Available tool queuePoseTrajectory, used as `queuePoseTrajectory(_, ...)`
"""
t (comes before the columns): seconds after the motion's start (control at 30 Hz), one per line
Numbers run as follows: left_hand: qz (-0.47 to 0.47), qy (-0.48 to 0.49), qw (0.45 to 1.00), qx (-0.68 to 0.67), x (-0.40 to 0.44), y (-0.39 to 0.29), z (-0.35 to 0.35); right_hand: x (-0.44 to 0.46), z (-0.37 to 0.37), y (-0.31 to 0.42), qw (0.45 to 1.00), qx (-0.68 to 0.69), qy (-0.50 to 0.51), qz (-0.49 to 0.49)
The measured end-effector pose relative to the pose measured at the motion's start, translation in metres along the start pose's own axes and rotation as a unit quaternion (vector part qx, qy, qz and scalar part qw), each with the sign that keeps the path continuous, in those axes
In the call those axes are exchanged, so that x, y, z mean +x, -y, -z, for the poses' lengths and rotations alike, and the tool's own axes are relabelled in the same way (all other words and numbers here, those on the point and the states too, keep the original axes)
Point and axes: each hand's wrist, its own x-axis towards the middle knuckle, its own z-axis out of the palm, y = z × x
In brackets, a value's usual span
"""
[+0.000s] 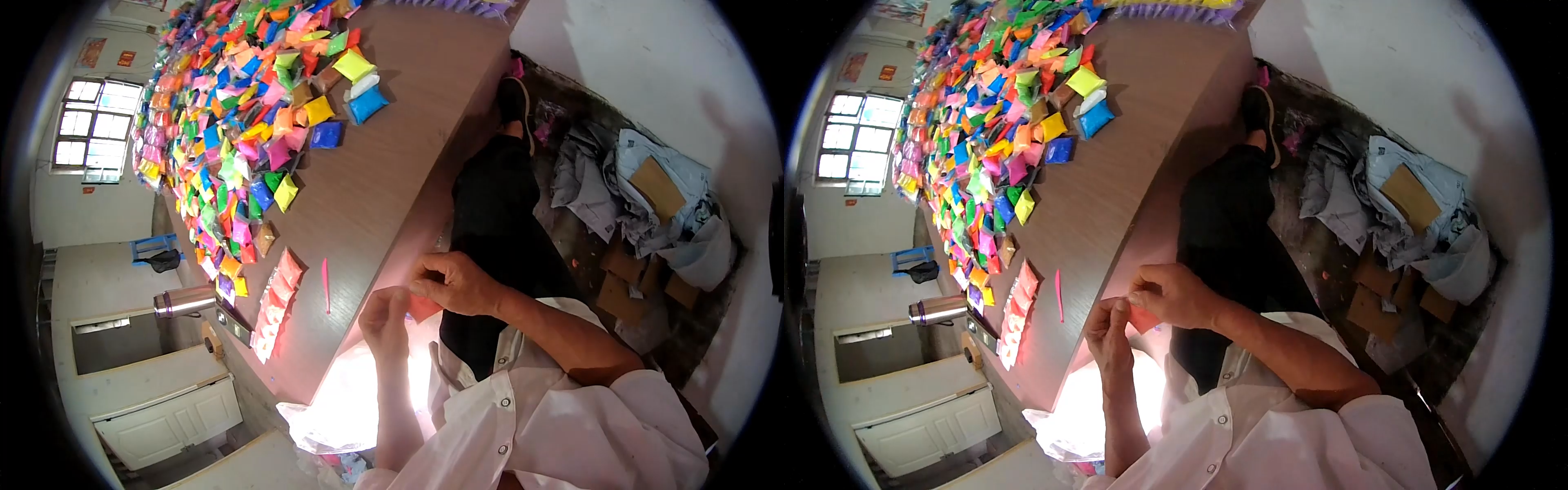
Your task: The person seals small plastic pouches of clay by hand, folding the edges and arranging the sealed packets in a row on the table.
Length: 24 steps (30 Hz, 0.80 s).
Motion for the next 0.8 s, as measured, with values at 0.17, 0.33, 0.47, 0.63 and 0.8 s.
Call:
queuePoseTrajectory(0.17, -0.045, -0.051, 0.997, -0.021, 0.003, -0.001, -0.006, 0.002, 0.004, 0.02, 0.999, -0.015, 0.022, -0.028)
queuePoseTrajectory(0.33, -0.018, -0.067, 0.997, -0.029, 0.009, -0.004, -0.004, 0.002, 0.003, 0.015, 0.997, -0.032, 0.046, -0.05)
queuePoseTrajectory(0.47, 0.006, -0.004, 0.999, 0.033, 0.009, -0.028, -0.007, 0.003, 0.002, 0.008, 0.997, -0.044, 0.048, -0.034)
queuePoseTrajectory(0.63, -0.027, -0.018, 0.999, 0.02, 0.01, -0.015, 0.003, 0.004, -0.001, 0.012, 0.995, -0.075, 0.062, -0.018)
queuePoseTrajectory(0.8, -0.044, -0.052, 0.998, -0.005, 0.012, -0.006, 0.007, 0.003, -0.005, 0.005, 0.99, -0.122, 0.071, -0.02)
